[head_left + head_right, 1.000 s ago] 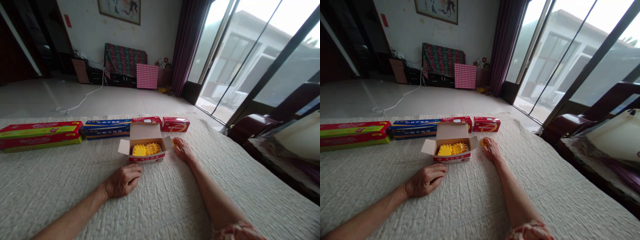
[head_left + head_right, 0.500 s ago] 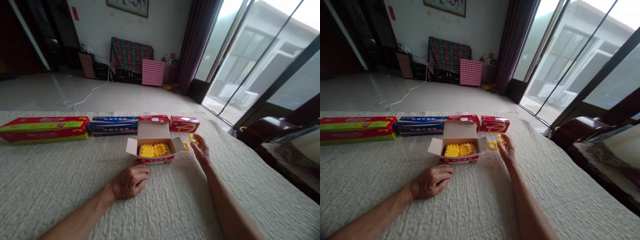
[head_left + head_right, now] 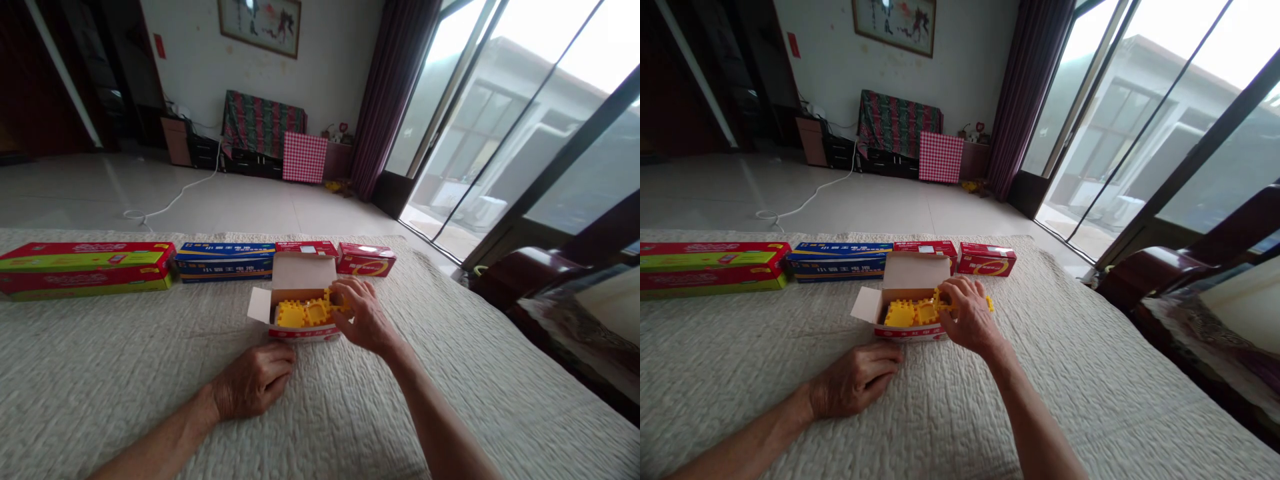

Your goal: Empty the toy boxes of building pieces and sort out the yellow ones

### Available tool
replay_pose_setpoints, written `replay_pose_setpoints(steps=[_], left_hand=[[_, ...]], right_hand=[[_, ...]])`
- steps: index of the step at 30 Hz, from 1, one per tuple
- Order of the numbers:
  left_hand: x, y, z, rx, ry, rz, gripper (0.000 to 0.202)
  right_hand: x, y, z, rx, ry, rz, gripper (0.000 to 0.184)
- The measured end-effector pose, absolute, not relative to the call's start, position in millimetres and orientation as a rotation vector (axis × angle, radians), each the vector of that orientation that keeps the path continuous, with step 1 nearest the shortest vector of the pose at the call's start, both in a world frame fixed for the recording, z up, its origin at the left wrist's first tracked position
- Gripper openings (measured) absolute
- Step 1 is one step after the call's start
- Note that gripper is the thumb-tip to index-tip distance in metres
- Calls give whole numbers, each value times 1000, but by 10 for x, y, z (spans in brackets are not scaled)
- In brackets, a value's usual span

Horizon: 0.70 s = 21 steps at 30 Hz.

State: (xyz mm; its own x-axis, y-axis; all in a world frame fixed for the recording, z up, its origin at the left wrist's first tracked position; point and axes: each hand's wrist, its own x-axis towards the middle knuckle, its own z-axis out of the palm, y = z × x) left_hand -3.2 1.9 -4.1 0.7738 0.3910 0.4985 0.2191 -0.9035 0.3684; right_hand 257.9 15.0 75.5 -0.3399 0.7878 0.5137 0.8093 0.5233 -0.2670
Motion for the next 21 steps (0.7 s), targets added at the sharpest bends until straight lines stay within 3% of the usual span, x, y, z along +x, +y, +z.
replay_pose_setpoints(steps=[14, 21], left_hand=[[-32, 19, -38, 2696, 474, 880, 21], [-27, 13, -41, 2677, 488, 842, 21]], right_hand=[[2507, 223, 765, -1244, -2206, 2, 47], [2802, 243, 900, -1147, -1962, -72, 39]])
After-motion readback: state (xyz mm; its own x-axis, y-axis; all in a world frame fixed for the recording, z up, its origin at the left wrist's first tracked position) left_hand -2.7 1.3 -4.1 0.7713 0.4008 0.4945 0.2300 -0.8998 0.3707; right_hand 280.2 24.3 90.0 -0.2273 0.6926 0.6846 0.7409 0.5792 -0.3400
